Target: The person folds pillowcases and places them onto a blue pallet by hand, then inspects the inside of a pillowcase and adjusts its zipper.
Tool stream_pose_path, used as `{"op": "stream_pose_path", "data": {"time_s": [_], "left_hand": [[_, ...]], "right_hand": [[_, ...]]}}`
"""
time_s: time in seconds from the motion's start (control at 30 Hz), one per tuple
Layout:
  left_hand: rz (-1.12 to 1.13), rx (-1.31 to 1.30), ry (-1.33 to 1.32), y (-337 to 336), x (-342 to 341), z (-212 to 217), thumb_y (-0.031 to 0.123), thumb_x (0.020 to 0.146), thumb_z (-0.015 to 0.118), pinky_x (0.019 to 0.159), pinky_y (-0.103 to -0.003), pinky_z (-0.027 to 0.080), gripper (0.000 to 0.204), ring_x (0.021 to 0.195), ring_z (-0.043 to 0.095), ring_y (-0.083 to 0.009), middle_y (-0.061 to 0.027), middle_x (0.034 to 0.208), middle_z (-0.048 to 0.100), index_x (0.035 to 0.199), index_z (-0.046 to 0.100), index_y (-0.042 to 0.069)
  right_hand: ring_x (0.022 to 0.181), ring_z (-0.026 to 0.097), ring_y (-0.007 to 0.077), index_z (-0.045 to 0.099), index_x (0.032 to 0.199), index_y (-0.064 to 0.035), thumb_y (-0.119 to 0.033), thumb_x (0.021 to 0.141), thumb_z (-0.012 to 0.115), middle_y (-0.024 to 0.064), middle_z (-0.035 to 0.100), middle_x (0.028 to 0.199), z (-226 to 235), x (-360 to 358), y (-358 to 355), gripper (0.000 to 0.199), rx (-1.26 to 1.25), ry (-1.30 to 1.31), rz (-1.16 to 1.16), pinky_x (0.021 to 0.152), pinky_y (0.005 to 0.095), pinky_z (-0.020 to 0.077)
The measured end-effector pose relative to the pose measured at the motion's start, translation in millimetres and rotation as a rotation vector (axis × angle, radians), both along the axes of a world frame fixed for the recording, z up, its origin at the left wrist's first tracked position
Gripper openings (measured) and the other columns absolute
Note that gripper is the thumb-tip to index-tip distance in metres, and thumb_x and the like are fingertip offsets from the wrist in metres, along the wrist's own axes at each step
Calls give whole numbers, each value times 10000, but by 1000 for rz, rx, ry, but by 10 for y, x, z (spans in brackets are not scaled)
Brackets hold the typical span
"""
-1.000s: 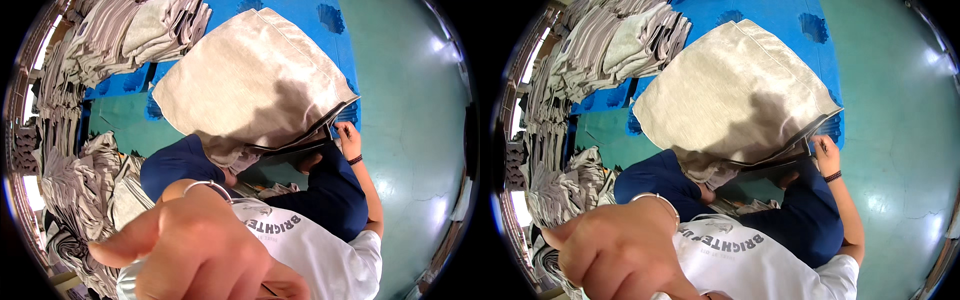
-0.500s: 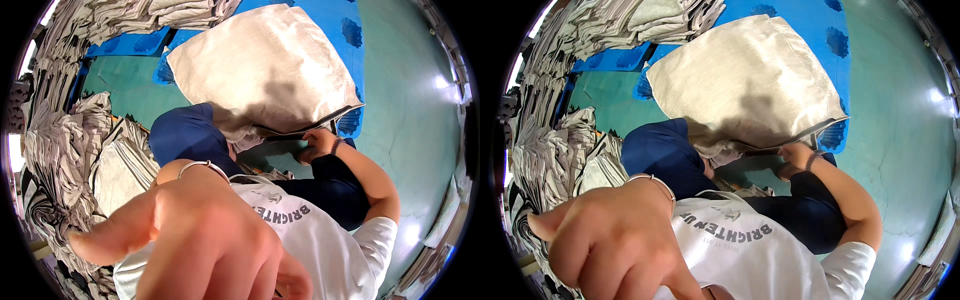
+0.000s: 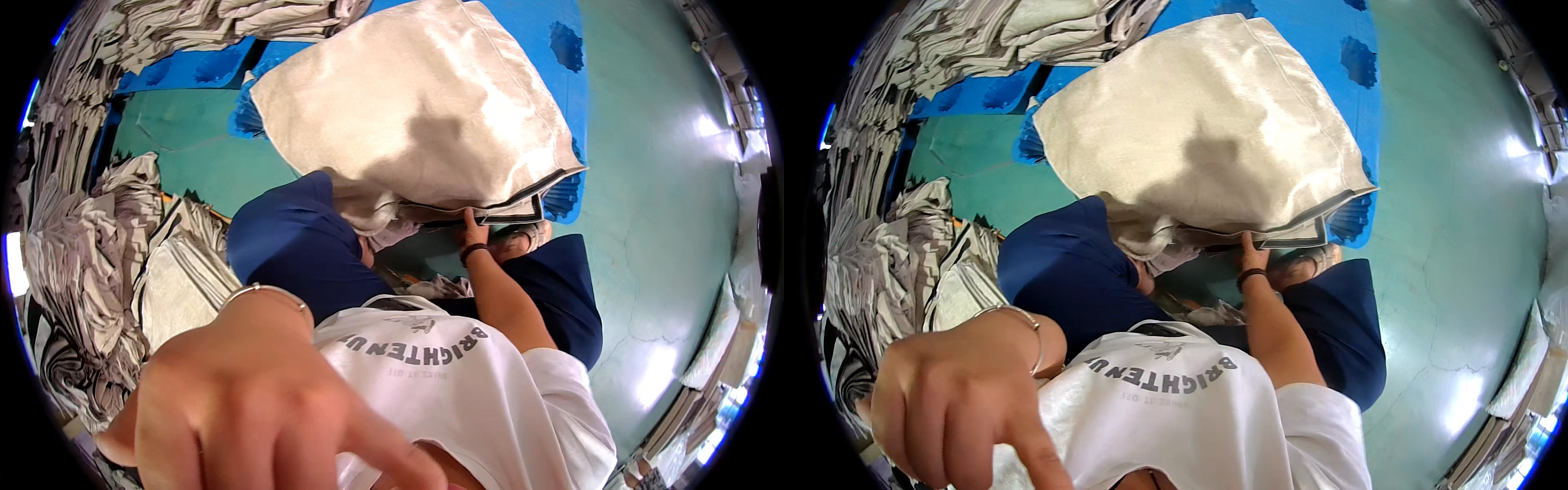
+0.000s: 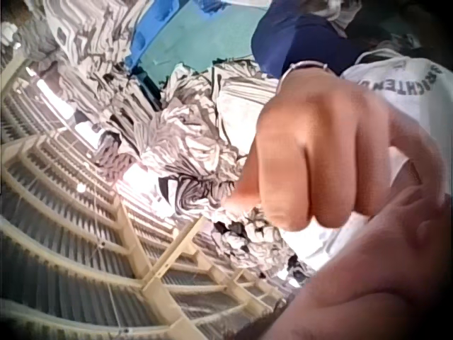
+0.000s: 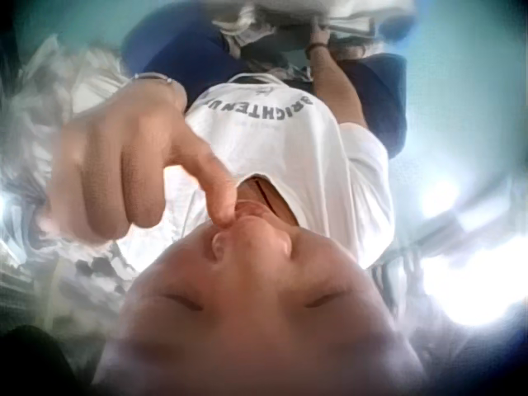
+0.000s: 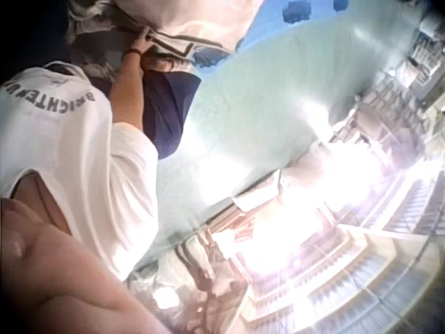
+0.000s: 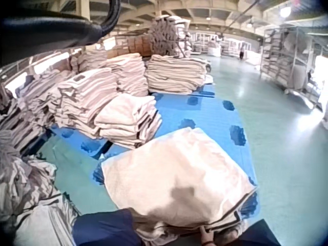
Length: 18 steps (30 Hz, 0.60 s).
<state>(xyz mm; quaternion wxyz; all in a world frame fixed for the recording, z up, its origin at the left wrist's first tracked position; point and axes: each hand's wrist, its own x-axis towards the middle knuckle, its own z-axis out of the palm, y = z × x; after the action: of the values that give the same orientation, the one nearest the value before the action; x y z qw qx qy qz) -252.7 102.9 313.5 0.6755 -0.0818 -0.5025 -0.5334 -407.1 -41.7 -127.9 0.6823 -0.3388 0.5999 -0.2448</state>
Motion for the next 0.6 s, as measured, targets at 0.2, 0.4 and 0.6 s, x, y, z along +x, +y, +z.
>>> {"op": "stream_pose_path", "data": {"time_s": [0.2,0.4,0.6], "left_hand": [[51,-72,-46,3,68,13,201,872,287,720,-487,428,395,401,334,-77,50,478,273,489,354,128],[64,-39,-12,28,81,-11,248,893,260,733,-473,421,428,394,318,-77,48,476,274,500,372,123],[35,-19,-42,-31,188,-86,113,820,348,774,-498,402,320,385,300,-77,47,473,259,501,370,115]], "right_hand": [[467,458,201,464,954,27,-267,647,697,80,520,672,465,387,-174,485,110,112,-170,418,313,414],[669,548,274,536,809,135,-127,561,632,184,583,767,412,412,-770,373,-180,499,-334,634,339,439],[732,551,246,541,913,83,-111,594,631,156,579,875,659,299,-1569,384,-329,146,-305,677,338,436]]}}
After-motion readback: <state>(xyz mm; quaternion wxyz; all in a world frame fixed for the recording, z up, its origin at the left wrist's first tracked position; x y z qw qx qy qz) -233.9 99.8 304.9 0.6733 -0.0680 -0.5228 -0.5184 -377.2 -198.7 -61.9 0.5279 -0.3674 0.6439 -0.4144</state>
